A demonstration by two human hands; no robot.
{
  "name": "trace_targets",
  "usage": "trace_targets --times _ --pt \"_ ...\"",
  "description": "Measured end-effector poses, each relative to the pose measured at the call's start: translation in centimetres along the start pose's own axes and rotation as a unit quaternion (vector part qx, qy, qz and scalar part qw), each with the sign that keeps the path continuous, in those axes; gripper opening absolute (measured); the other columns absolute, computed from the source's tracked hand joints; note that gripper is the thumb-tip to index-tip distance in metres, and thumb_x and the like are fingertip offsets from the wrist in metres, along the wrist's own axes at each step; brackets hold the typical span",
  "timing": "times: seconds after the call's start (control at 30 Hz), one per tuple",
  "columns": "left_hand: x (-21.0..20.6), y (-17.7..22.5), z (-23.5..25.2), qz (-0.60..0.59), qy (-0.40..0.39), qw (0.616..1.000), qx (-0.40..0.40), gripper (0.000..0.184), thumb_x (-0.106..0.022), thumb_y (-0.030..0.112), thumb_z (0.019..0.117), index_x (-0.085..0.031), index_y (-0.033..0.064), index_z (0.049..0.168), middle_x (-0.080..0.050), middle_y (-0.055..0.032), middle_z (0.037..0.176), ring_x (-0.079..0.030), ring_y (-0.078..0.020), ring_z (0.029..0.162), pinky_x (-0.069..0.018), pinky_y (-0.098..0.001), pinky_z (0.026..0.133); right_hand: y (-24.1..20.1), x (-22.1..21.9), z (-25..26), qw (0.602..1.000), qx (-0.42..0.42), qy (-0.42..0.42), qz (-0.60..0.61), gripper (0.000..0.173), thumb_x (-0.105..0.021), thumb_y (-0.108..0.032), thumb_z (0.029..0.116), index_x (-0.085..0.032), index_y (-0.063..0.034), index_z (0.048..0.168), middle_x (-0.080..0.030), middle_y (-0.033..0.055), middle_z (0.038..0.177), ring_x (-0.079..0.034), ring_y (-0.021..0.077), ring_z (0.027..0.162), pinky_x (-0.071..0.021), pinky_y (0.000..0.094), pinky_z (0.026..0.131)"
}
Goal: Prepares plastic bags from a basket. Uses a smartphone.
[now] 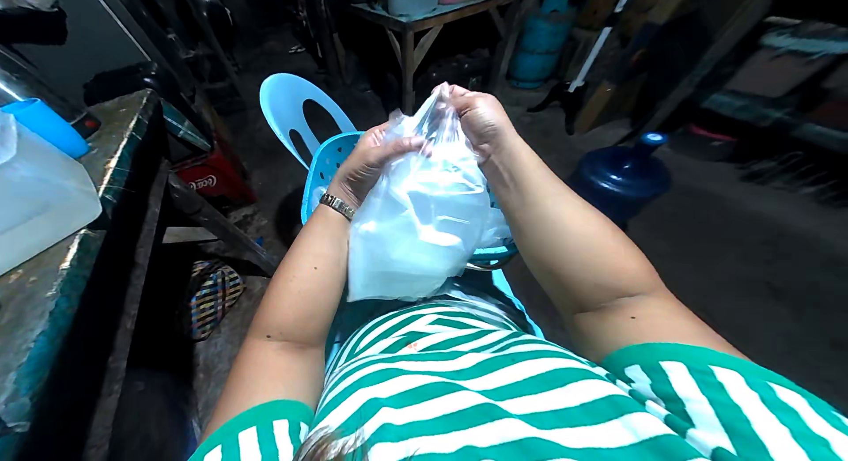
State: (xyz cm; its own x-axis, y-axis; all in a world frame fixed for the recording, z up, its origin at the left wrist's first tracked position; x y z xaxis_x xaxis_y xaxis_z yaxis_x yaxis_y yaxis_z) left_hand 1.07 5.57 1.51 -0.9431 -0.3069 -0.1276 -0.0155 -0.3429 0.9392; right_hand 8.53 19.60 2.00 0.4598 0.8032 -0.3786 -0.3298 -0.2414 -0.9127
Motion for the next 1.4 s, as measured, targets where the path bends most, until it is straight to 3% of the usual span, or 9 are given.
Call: trace_targets --times 0.13,0.23,0.33,0.47,0.7,0.83,1.0,1.2,1.4 --pt "4.0 -2.2 1.9 -0.098 0.019 0.991 -0.084 0.018 -0.043 0.004 0.1052 -0.059 0.0053 0.113 -0.074 -0.0021 0.095 -0.072 -0.0083 0.088 -0.0603 -0.0262 0.082 0.4 -0.3 -1.1 0.966 -0.041 -0.249 -0.060 0.048 -0.027 -0.035 0.1119 -0.058 -0.0185 0.079 -0.062 -0.0077 0.064 -0.059 0.0013 0.057 -0.0537 0.0196 0.057" --pt "4.6 -2.4 2.0 -0.090 0.051 0.993 -0.062 0.021 -0.042 0.016 0.1100 -0.061 0.0100 0.116 -0.072 0.0025 0.099 -0.069 -0.0036 0.093 -0.0584 -0.0229 0.084 0.7 0.0 -1.2 0.918 0.030 -0.395 -0.022 0.007 -0.068 -0.024 0.0917 -0.074 -0.0199 0.090 -0.073 -0.0089 0.080 -0.066 -0.0012 0.068 -0.0567 0.0191 0.064" --pt "2.3 -0.1 0.4 -0.076 0.067 0.995 0.013 0.037 -0.028 0.019 0.1125 -0.064 0.0112 0.111 -0.074 0.0033 0.097 -0.070 -0.0023 0.094 -0.0582 -0.0216 0.086 0.1 0.5 -1.2 0.944 0.075 -0.313 0.072 0.014 -0.052 -0.021 0.1035 -0.066 -0.0176 0.103 -0.075 -0.0036 0.095 -0.071 0.0061 0.087 -0.0600 0.0264 0.082" --pt "1.3 0.3 -0.4 0.009 -0.069 0.998 0.009 0.014 -0.056 0.012 0.0971 -0.067 0.0178 0.090 -0.073 0.0103 0.078 -0.067 0.0036 0.071 -0.0573 -0.0155 0.068 0.3 0.2 -0.8 0.966 0.015 -0.243 0.090 0.037 -0.028 -0.023 0.1121 -0.062 -0.0152 0.099 -0.071 -0.0031 0.080 -0.070 0.0062 0.075 -0.0604 0.0266 0.073" --pt "2.2 0.9 -0.2 -0.081 0.028 0.996 -0.001 0.042 -0.026 0.021 0.1118 -0.063 0.0141 0.093 -0.071 0.0036 0.079 -0.069 -0.0023 0.076 -0.0590 -0.0207 0.074 1.0 0.1 -1.6 0.921 0.025 -0.371 -0.118 0.026 -0.061 -0.026 0.0935 -0.064 -0.0253 0.068 -0.066 -0.0161 0.065 -0.058 -0.0070 0.058 -0.0492 0.0141 0.054" --pt "3.2 1.1 -1.4 0.038 -0.079 0.991 -0.102 0.039 -0.078 0.047 0.0855 -0.064 0.0195 0.110 -0.074 0.0149 0.099 -0.068 0.0044 0.095 -0.0560 -0.0173 0.088 0.9 0.3 -1.7 0.865 0.085 -0.493 -0.028 0.011 -0.080 -0.040 0.0847 -0.078 -0.0295 0.088 -0.075 -0.0172 0.085 -0.067 -0.0070 0.077 -0.0562 0.0147 0.069" --pt "3.0 1.3 -0.1 0.117 0.114 0.985 -0.060 0.030 -0.065 -0.007 0.0841 -0.055 0.0046 0.110 -0.065 0.0088 0.086 -0.064 0.0033 0.076 -0.0563 -0.0165 0.074 0.0 0.5 -1.5 0.873 0.123 -0.465 0.074 0.028 -0.074 -0.036 0.0921 -0.072 -0.0185 0.113 -0.074 -0.0085 0.096 -0.069 0.0015 0.085 -0.0578 0.0213 0.077" --pt "4.1 0.5 0.7 0.232 0.283 0.930 -0.039 0.028 -0.074 0.000 0.0863 -0.058 -0.0031 0.109 -0.059 -0.0028 0.088 -0.059 -0.0031 0.077 -0.0526 -0.0202 0.073 -0.5 0.4 -1.1 0.952 0.132 -0.219 -0.167 0.035 -0.070 0.003 0.0852 -0.057 -0.0035 0.118 -0.067 0.0004 0.101 -0.066 0.0042 0.089 -0.0572 0.0232 0.084" --pt "4.4 0.5 0.5 0.193 0.276 0.940 -0.053 0.011 -0.068 0.004 0.0953 -0.064 -0.0013 0.103 -0.070 0.0005 0.085 -0.068 -0.0032 0.078 -0.0581 -0.0223 0.079 -2.6 3.8 0.3 0.939 0.245 0.048 -0.236 0.020 -0.065 -0.009 0.0976 -0.061 -0.0021 0.116 -0.065 -0.0009 0.095 -0.060 0.0020 0.069 -0.0534 0.0204 0.062"
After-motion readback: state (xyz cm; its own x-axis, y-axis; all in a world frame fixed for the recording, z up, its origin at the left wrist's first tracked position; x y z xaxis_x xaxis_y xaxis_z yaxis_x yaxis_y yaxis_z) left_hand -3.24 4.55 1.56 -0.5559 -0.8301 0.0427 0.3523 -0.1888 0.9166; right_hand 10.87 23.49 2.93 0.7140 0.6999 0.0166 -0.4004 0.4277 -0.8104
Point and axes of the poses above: each hand's wrist, its own z-axis towards the middle knuckle, its own x-axis out of the back of the hand, y = z × x, the point moved 4 cm from there along z, towards the middle knuckle
